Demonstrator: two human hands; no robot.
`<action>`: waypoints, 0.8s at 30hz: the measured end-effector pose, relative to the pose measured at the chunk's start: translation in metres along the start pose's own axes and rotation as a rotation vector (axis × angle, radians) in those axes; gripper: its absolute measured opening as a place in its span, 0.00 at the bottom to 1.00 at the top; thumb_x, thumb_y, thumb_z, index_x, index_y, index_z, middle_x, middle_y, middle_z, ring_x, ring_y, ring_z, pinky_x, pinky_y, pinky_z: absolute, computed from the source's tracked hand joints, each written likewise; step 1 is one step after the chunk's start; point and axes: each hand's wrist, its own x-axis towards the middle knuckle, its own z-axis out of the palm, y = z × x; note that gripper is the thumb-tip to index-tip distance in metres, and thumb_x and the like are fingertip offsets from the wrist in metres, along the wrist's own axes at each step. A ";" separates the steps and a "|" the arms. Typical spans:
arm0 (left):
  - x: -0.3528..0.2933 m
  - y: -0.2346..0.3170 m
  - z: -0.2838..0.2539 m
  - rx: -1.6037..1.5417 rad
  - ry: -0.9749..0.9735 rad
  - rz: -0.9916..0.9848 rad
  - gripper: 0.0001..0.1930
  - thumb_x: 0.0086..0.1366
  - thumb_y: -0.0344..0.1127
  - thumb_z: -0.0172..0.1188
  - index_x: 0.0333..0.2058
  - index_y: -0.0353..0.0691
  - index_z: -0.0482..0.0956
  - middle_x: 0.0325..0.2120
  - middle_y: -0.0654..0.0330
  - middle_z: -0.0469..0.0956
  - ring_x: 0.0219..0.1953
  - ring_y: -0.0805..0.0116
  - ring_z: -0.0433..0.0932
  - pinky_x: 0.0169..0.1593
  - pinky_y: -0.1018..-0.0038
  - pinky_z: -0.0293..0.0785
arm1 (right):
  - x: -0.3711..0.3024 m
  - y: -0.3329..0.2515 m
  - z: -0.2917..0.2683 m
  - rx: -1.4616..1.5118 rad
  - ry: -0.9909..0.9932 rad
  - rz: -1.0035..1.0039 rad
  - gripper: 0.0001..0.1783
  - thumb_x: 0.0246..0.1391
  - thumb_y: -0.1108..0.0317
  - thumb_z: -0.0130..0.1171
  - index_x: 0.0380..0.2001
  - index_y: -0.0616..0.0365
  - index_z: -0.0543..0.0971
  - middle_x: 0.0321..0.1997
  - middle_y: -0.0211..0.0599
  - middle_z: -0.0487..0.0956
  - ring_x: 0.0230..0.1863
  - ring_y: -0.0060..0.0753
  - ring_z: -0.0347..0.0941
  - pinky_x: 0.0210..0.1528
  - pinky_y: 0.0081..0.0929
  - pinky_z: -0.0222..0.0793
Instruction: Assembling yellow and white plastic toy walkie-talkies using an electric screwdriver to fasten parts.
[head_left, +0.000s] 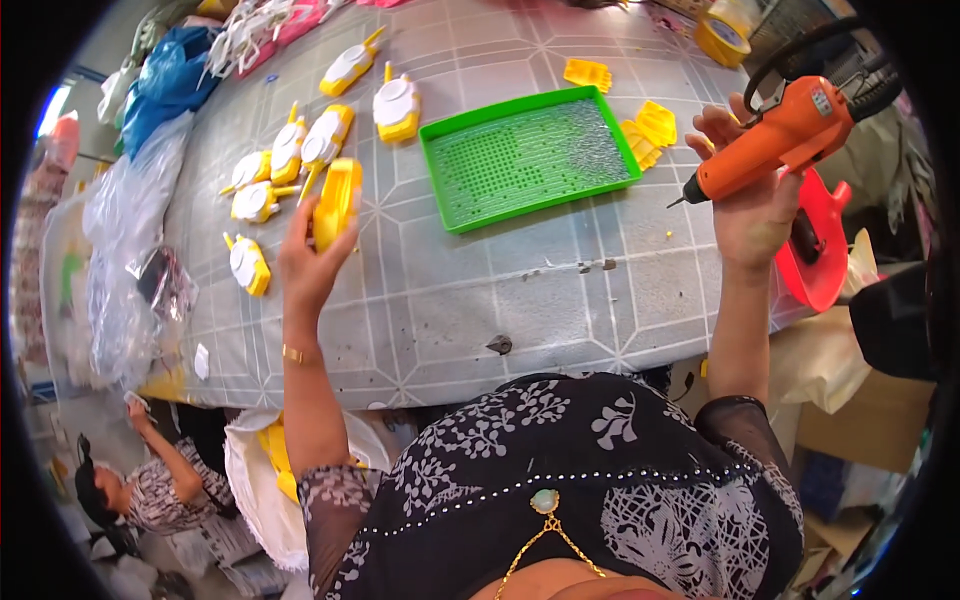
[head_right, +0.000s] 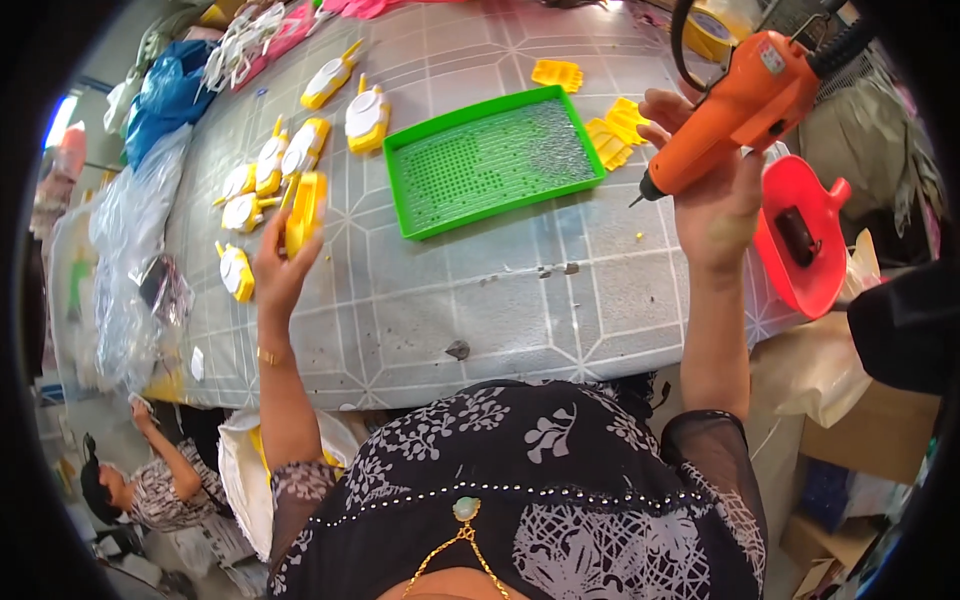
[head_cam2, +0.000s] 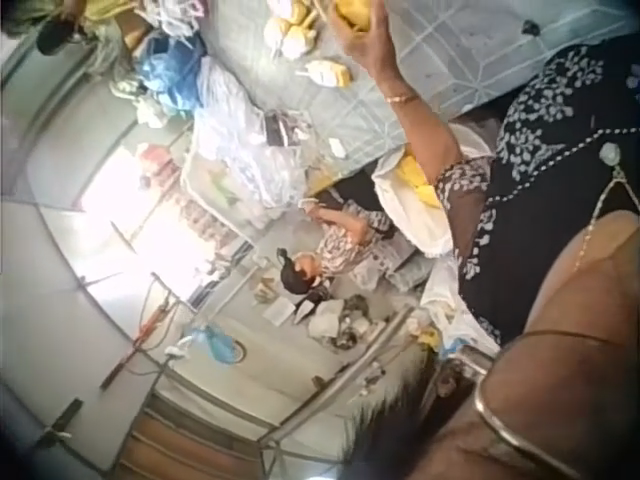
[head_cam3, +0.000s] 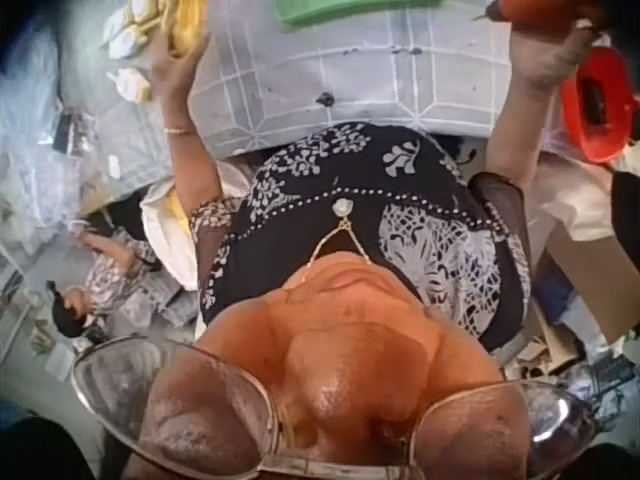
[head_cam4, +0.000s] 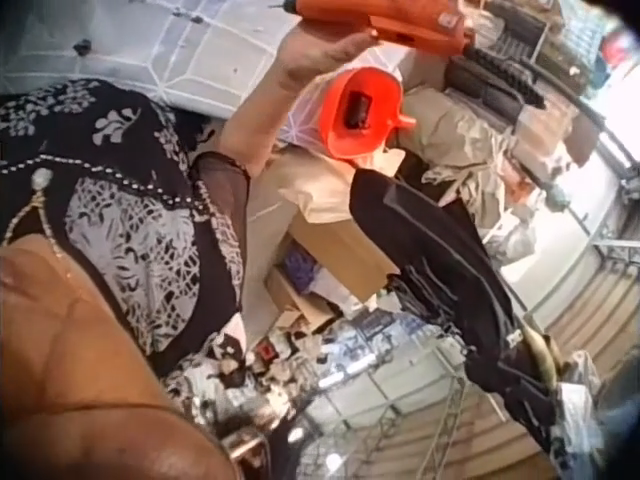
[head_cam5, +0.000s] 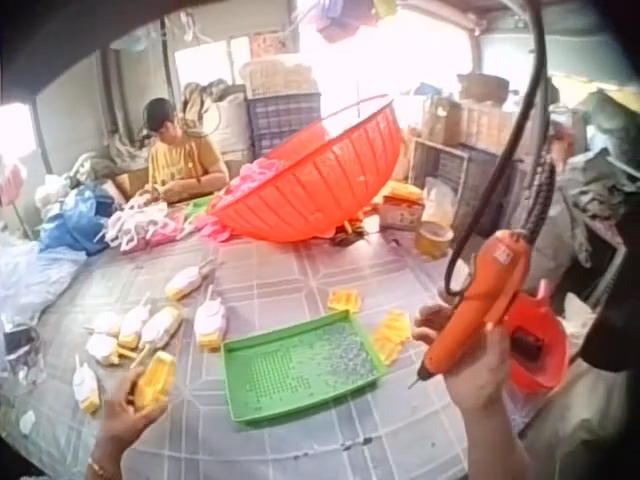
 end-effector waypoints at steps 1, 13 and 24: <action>-0.017 0.005 -0.007 -0.028 -0.046 0.020 0.32 0.55 0.36 0.73 0.57 0.35 0.74 0.45 0.56 0.80 0.44 0.66 0.79 0.47 0.71 0.75 | 0.001 -0.003 -0.009 -0.005 0.011 -0.007 0.51 0.59 0.34 0.54 0.70 0.67 0.58 0.64 0.54 0.70 0.64 0.47 0.68 0.67 0.45 0.62; -0.082 0.064 0.040 0.140 -0.453 0.444 0.38 0.48 0.39 0.72 0.59 0.34 0.71 0.53 0.47 0.74 0.54 0.45 0.73 0.60 0.58 0.69 | 0.076 0.031 -0.089 -0.427 -0.166 0.338 0.32 0.63 0.54 0.62 0.64 0.62 0.70 0.59 0.43 0.78 0.55 0.34 0.76 0.60 0.31 0.72; -0.097 0.070 0.066 0.217 -0.361 0.442 0.44 0.50 0.47 0.75 0.63 0.35 0.67 0.56 0.47 0.71 0.57 0.44 0.70 0.60 0.56 0.67 | 0.121 0.094 -0.154 -1.693 -0.469 0.124 0.28 0.51 0.53 0.66 0.53 0.55 0.80 0.53 0.47 0.82 0.57 0.50 0.76 0.58 0.41 0.72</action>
